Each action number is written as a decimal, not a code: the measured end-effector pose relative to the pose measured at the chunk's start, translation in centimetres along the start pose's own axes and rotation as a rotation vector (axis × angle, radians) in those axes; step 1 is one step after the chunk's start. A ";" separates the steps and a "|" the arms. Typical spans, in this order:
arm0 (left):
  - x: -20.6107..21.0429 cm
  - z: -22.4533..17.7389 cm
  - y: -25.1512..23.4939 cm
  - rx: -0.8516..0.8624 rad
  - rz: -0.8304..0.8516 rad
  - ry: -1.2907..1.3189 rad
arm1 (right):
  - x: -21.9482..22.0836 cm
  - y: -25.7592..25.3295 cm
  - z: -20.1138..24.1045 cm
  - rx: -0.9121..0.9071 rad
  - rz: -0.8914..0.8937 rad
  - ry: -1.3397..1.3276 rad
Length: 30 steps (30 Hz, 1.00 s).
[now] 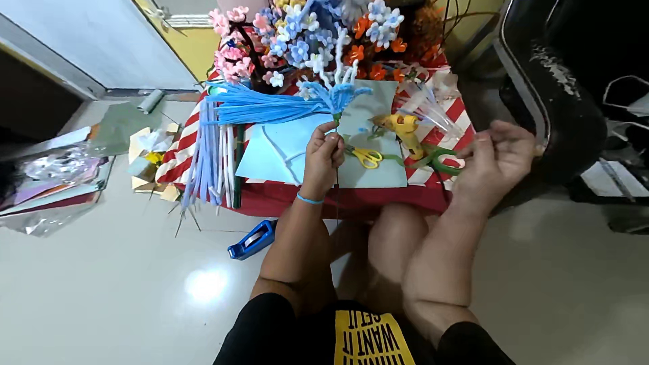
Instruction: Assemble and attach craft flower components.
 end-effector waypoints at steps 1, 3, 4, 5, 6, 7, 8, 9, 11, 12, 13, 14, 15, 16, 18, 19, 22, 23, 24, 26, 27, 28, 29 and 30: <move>0.1 -0.3 0.0 0.016 0.020 -0.003 | -0.3 -0.3 -0.4 -0.009 0.035 0.054; 0.1 -1.0 0.1 0.053 0.060 0.019 | 0.1 -0.5 -0.5 -0.044 0.129 0.142; 0.1 -1.2 0.2 0.064 0.080 0.045 | 0.8 -0.2 -0.3 -0.059 0.217 0.192; 0.0 -1.3 0.3 0.071 0.097 0.078 | 1.7 0.2 0.0 -0.069 0.309 0.242; -0.1 -1.3 0.3 0.070 0.105 0.104 | 2.8 0.6 0.2 -0.069 0.402 0.276; -0.1 -1.3 0.2 0.062 0.104 0.123 | 3.8 1.1 0.2 -0.061 0.475 0.312; -0.2 -1.2 0.2 0.050 0.096 0.136 | 4.6 1.4 0.1 -0.053 0.489 0.346; -0.2 -1.1 0.2 0.037 0.086 0.141 | 5.1 1.7 -0.1 -0.047 0.462 0.370; 0.0 -1.0 0.3 0.019 0.082 0.142 | 5.8 2.3 -0.5 -0.056 0.382 0.380; 0.1 -0.9 0.4 0.015 0.083 0.139 | 6.0 2.5 -0.7 -0.052 0.364 0.380; 0.3 -0.9 0.5 0.010 0.083 0.137 | 6.1 2.7 -1.0 -0.032 0.371 0.411; 0.4 -0.7 0.6 0.004 0.083 0.136 | 6.1 2.8 -1.4 0.006 0.392 0.483; 0.6 -0.6 0.6 -0.005 0.083 0.135 | 6.1 2.8 -1.7 0.056 0.423 0.579; 0.7 -0.5 0.6 -0.011 0.085 0.133 | 6.0 2.7 -2.0 0.108 0.460 0.677; 0.9 -0.3 0.6 -0.019 0.078 0.132 | 5.8 2.5 -2.5 0.222 0.509 0.808; 1.0 -0.3 0.6 -0.026 0.073 0.132 | 5.7 2.3 -2.7 0.243 0.512 0.830; 1.3 -0.1 0.7 -0.031 0.074 0.124 | 6.2 2.0 -3.8 0.194 0.545 0.810; 1.5 0.0 0.7 -0.035 0.075 0.119 | 6.5 2.1 -4.3 0.194 0.568 0.792; 1.6 0.1 0.7 -0.042 0.075 0.113 | 6.9 2.2 -4.7 0.204 0.596 0.783; 2.0 0.1 0.7 -0.060 0.076 0.131 | 7.7 2.3 -5.2 0.239 0.636 0.800; 2.1 0.2 0.7 -0.074 0.076 0.145 | 7.9 2.4 -5.5 0.255 0.648 0.814; 2.3 0.3 0.7 -0.089 0.075 0.158 | 8.1 2.4 -5.7 0.277 0.658 0.817; 2.5 0.4 0.7 -0.102 0.072 0.165 | 8.2 2.4 -6.0 0.291 0.657 0.806; 2.7 0.4 0.7 -0.112 0.069 0.171 | 8.1 2.4 -6.1 0.292 0.636 0.779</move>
Point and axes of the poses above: each hand's wrist, its own y-axis away from the middle knuckle, its own x-axis out of the palm, z = x × y, the point moved 8 cm from there along -y, towards the middle knuckle, and after that the axes turned 11 degrees about -x, right-handed, at the moved point
